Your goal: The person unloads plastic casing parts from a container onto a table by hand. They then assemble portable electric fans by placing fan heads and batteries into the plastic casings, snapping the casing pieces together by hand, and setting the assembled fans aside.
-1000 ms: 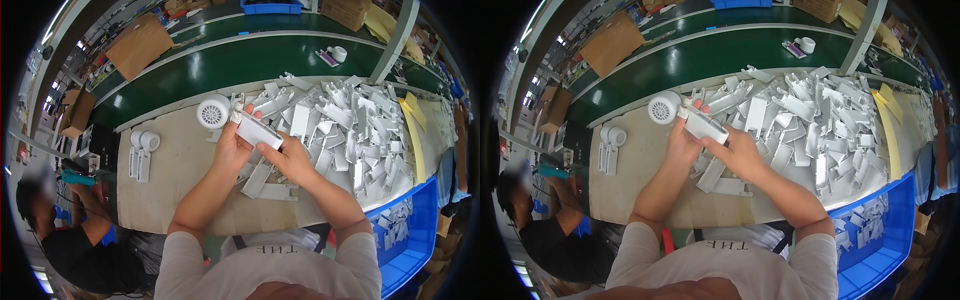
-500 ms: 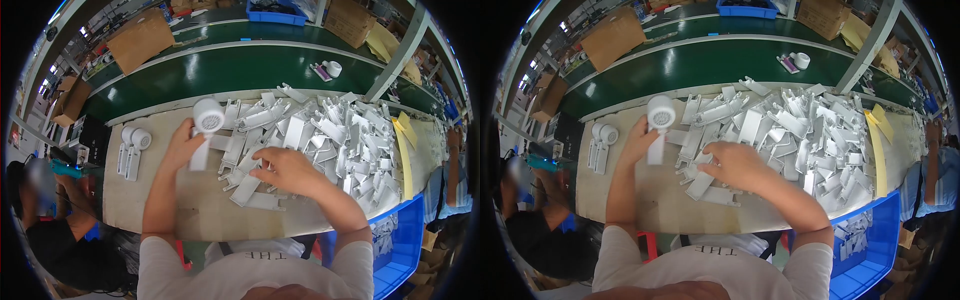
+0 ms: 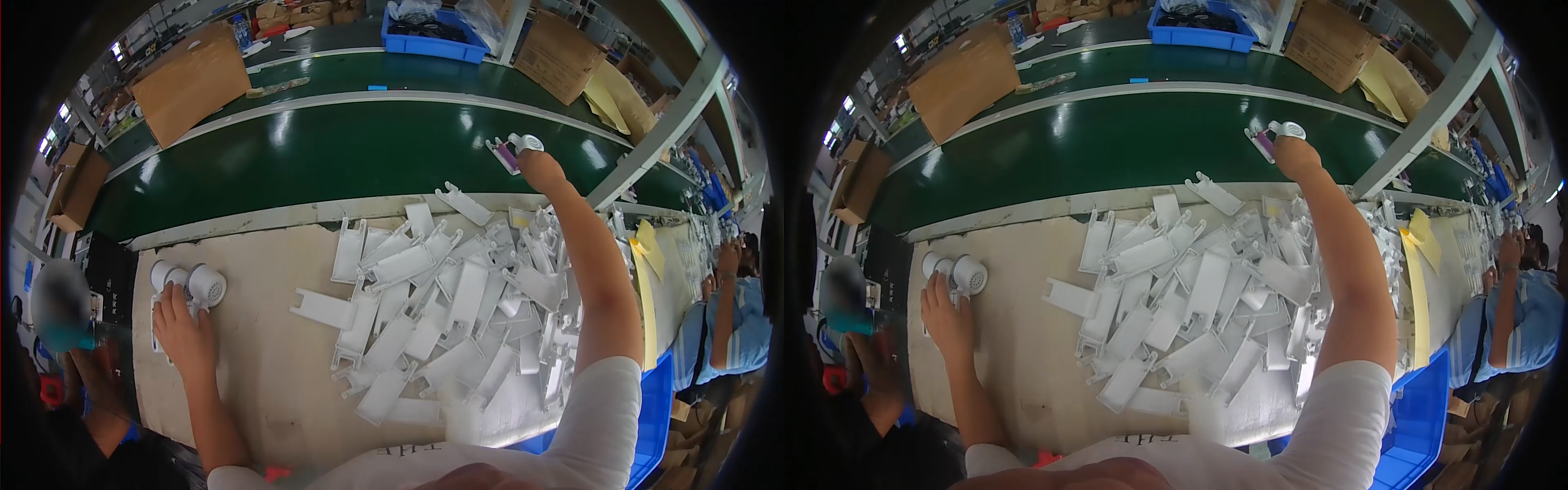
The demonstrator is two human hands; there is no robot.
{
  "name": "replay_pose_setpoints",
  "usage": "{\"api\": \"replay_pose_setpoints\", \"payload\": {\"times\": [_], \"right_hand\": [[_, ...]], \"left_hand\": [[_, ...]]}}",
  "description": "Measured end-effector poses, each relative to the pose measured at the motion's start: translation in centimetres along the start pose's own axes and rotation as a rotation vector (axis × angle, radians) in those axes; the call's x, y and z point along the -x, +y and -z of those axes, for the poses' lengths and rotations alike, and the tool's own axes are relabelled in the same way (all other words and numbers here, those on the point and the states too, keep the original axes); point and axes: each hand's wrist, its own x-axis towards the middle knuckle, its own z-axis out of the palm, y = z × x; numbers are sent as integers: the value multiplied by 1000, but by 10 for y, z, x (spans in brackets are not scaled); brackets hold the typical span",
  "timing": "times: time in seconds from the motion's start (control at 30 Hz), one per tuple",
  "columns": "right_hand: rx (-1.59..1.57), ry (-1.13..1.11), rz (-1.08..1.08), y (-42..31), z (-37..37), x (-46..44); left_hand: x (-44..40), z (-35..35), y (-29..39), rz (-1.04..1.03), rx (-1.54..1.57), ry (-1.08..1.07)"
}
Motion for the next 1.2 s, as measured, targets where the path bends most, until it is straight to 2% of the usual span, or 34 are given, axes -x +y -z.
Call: {"api": "replay_pose_setpoints", "payload": {"times": [0.03,0.07,0.1,0.17,0.23,0.3,0.33,0.37,0.43,0.47,0.5,0.57,0.63,0.7,0.73,0.77,0.8,0.83,0.87,0.9,0.93,0.97,1.03,1.07,1.1,1.17,1.2], "right_hand": [[-29,-7,-50,-2,-9,-13],[-8,-69,7,12,-33,-37],[-6,-79,20,5,-37,-40],[-120,-86,-213,-8,-43,-37],[-77,0,-188,-18,-39,-36],[-446,-228,-350,-26,-19,-27],[-615,-188,-391,-22,-26,-30],[-613,-186,-395,-18,-22,-28],[-1309,-217,-381,-23,-2,-19],[-1497,-72,-389,-34,9,-6],[-1497,-71,-375,-46,28,12],[-1733,-130,-100,-70,60,49],[-1718,-167,9,-102,81,94],[-1697,-124,81,-140,100,148],[-1659,-105,153,-154,100,173],[-1623,-81,224,-166,99,196],[-1497,-7,317,-178,94,219],[-1369,65,408,-188,88,238],[-1372,60,420,-196,82,252],[-1210,202,579,-204,76,264],[-1042,342,729,-208,72,276],[-1052,341,737,-206,71,285],[-1041,225,569,-195,73,294],[-883,412,537,-184,62,287],[-875,414,543,-184,63,285],[-1005,409,463,-181,64,281],[-1131,247,515,-177,55,278]], "left_hand": [[0,2,4,-69,79,81],[0,2,8,-135,154,159],[1,-1,10,-127,147,147],[4,-4,14,-288,396,134],[6,-9,17,-316,444,119],[8,-12,25,-344,497,115],[10,-12,31,-349,641,96],[11,-11,39,-357,788,77],[14,-9,54,-365,1158,-146],[11,-1,63,-324,1290,-370],[6,8,75,-271,1413,-597],[-7,27,106,-123,1825,-940],[-17,35,136,-33,2115,-1022],[-19,56,163,277,2311,-995],[-13,62,171,282,2313,-978],[-8,63,178,307,2453,-1005],[-3,67,183,328,2593,-1029],[2,74,186,325,2594,-1011],[10,81,188,358,2632,-863],[18,86,186,397,2659,-718],[21,88,180,353,2647,-735],[22,90,173,357,2638,-725],[21,91,161,439,2546,-801],[20,88,158,340,2539,-966],[21,91,156,337,2548,-958],[30,101,157,261,2525,-1237],[34,105,159,343,2554,-1278]]}}
